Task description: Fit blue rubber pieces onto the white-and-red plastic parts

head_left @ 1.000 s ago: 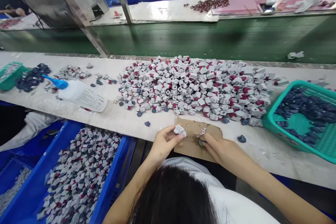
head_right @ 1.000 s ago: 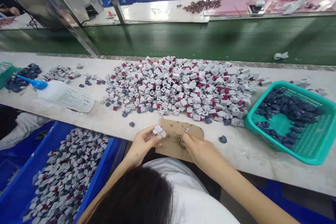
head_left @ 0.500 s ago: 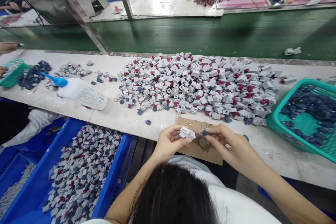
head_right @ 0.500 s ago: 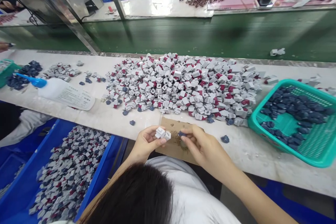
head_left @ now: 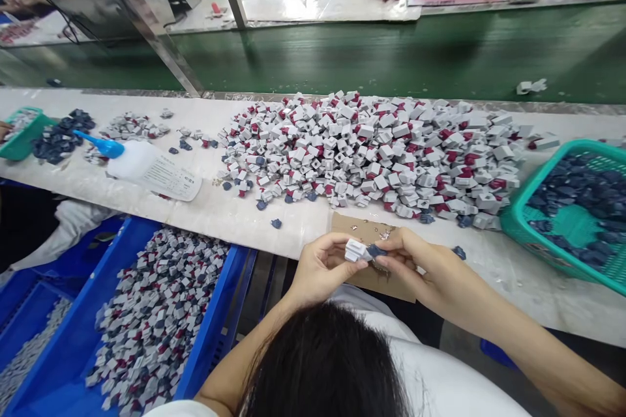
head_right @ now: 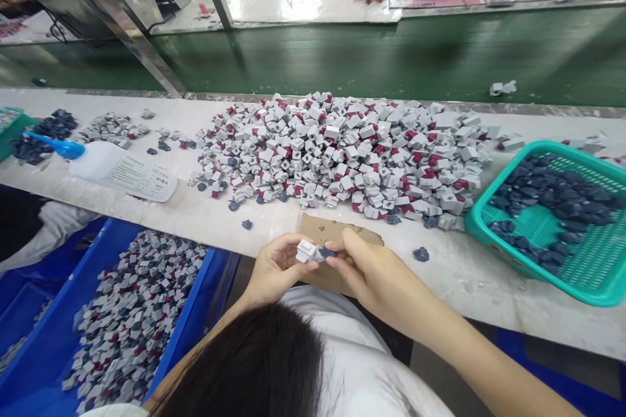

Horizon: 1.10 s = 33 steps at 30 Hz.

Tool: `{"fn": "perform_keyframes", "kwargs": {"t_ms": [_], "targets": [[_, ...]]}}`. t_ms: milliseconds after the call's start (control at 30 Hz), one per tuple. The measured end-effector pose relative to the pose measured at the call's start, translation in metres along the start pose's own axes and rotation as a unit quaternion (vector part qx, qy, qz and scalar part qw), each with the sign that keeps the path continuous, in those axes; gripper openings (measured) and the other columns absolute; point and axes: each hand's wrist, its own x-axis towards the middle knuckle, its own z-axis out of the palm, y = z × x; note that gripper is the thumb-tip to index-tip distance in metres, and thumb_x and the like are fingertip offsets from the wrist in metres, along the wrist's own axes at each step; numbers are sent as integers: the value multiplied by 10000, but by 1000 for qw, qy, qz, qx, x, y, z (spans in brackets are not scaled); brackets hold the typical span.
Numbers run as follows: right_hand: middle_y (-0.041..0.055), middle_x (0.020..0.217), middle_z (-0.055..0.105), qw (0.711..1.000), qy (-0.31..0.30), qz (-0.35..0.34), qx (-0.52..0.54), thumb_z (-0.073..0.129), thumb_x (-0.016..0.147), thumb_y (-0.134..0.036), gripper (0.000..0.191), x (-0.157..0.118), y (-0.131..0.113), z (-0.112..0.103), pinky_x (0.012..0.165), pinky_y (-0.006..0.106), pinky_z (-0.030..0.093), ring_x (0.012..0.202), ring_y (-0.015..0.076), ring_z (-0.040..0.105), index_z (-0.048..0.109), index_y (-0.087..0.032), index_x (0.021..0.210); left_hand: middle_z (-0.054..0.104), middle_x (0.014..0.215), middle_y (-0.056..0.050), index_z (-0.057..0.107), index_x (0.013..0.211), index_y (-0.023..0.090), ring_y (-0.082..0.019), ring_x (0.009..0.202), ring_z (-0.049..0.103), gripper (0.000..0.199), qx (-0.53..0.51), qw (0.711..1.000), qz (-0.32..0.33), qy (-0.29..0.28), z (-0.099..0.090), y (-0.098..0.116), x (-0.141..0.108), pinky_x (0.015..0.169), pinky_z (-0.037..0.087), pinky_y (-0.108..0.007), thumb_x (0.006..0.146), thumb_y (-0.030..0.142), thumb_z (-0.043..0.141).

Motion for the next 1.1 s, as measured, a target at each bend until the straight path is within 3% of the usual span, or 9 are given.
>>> {"fn": "perform_keyframes", "kwargs": {"t_ms": [167, 567, 733, 800, 867, 933, 1000, 1033, 1100], "targets": [[27, 742, 606, 989, -136, -23, -61, 347, 952, -290, 173, 5, -2, -15, 522, 233, 377, 605, 137, 549, 436, -200, 834, 717, 863, -70, 641, 893, 139, -159, 777, 674, 256, 117, 989, 70, -55, -3, 1, -6, 694, 543, -235, 669, 221, 733], [6, 672, 556, 989, -126, -70, -34, 353, 953, -319, 229, 9, 7, -5, 509, 233, 344, 561, 123, 493, 410, -203, 764, 703, 802, -63, 629, 854, 156, -174, 737, 667, 314, 65, 997, 25, -26, 0, -4, -11, 690, 536, -274, 633, 331, 768], [22, 838, 632, 986, -157, -43, 25, 409, 939, -320, 154, 19, 1, 0, 606, 230, 437, 714, 134, 590, 500, -196, 945, 658, 858, -55, 562, 779, 171, -150, 744, 640, 294, 60, 997, 29, -41, -10, -2, -12, 660, 513, -248, 637, 343, 753], [24, 878, 639, 992, -117, -41, 19, 439, 929, -337, 218, 18, 1, -6, 605, 223, 458, 728, 134, 603, 508, -209, 1091, 645, 953, -57, 536, 760, 178, -155, 757, 651, 282, 89, 995, 35, 37, -34, 4, -22, 668, 517, -255, 647, 336, 739], [41, 912, 642, 1000, 11, -26, -7, 441, 926, -356, 287, 10, 9, -23, 601, 221, 478, 748, 142, 613, 496, -212, 1168, 640, 954, -36, 515, 793, 194, -158, 731, 656, 292, 127, 971, 33, 201, -80, 9, -37, 679, 526, -276, 651, 337, 726], [61, 899, 647, 982, 177, 35, -61, 447, 921, -365, 269, -7, 29, -50, 596, 219, 486, 755, 153, 619, 534, -200, 1115, 640, 866, -14, 511, 905, 217, -192, 750, 653, 357, 179, 905, 20, 385, -141, 10, -55, 727, 532, -332, 640, 343, 715], [71, 846, 652, 935, 293, 120, -161, 472, 909, -360, 216, -29, 59, -81, 563, 214, 464, 699, 152, 610, 581, -206, 1013, 633, 813, -27, 527, 928, 204, -277, 808, 650, 417, 237, 826, -39, 510, -199, 7, -72, 766, 527, -430, 598, 383, 708], [75, 822, 656, 906, 320, 160, -227, 485, 900, -365, 199, -41, 77, -97, 528, 213, 439, 648, 146, 596, 597, -215, 971, 640, 830, -57, 548, 934, 188, -346, 871, 637, 455, 288, 787, -79, 539, -221, 4, -78, 779, 515, -498, 567, 408, 706], [94, 793, 656, 883, 260, 206, -332, 497, 885, -360, 205, -63, 117, -123, 414, 206, 354, 544, 137, 562, 610, -210, 968, 642, 989, -146, 579, 1011, 149, -485, 1048, 542, 581, 411, 716, -137, 547, -242, 2, -86, 849, 438, -633, 524, 440, 702]]}}
